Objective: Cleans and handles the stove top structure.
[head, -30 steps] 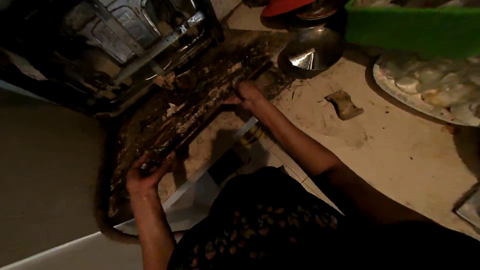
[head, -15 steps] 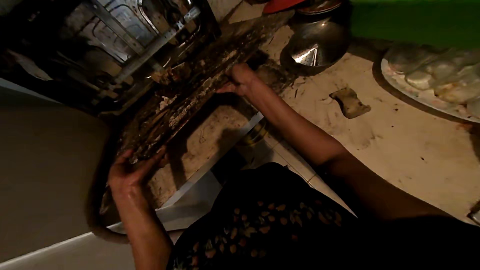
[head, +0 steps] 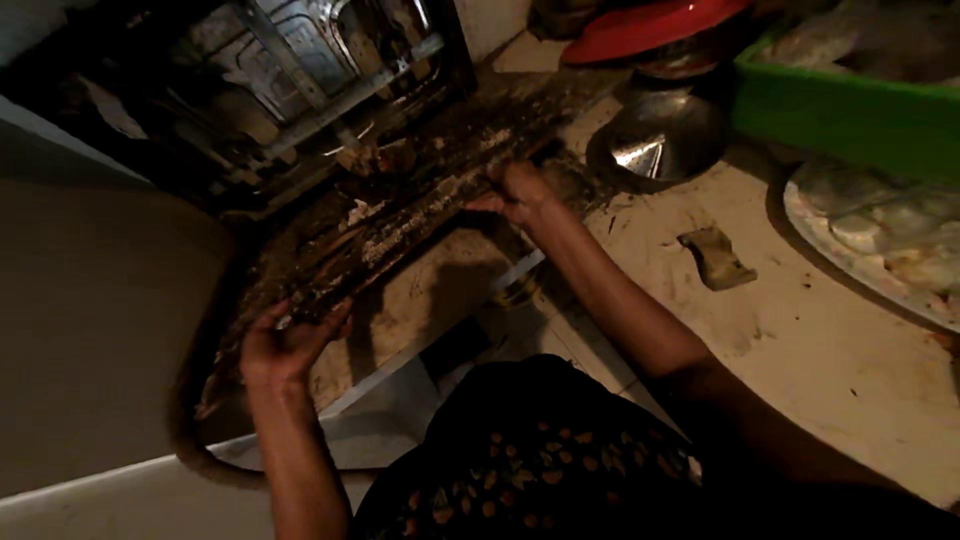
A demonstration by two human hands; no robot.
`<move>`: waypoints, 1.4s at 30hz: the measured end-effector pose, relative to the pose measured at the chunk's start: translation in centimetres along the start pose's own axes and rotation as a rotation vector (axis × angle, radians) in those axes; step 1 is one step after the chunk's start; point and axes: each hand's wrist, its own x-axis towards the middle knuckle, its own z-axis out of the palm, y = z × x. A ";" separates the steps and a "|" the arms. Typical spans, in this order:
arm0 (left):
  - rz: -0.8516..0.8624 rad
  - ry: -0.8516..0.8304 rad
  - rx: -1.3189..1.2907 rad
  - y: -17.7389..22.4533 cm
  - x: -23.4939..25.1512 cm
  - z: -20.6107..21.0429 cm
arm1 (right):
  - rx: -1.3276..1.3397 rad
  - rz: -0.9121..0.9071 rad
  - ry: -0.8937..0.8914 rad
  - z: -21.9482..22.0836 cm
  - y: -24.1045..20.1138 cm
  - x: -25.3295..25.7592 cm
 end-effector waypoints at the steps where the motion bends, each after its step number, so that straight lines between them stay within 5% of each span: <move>1: 0.005 -0.007 -0.026 -0.4 0.1 -0.4 | -0.016 0.003 0.005 -0.2 0.3 -0.3; 15: 0.034 0.040 0.056 -8.5 1.7 -6.0 | -0.032 0.151 0.131 -8.2 9.2 4.5; 24: -0.094 -0.014 -0.032 -8.0 3.0 -7.0 | 0.031 0.069 0.173 -7.8 10.7 3.8; 31: 0.113 0.127 0.189 -11.8 1.1 -5.2 | 0.001 0.097 0.229 -10.0 13.7 5.2; 35: 0.255 0.125 0.479 -15.0 3.0 -9.7 | -0.059 0.078 0.235 -10.5 14.2 5.6; 36: 0.327 0.078 0.352 -16.4 4.6 -11.5 | -0.067 0.077 0.230 -10.6 14.2 5.5; 38: 0.198 0.240 0.091 -16.4 5.3 -10.1 | -0.091 0.080 0.225 -10.4 14.1 5.3; 42: 0.171 0.331 -0.071 -16.6 5.7 -9.9 | -0.082 0.054 0.232 -10.2 14.5 5.3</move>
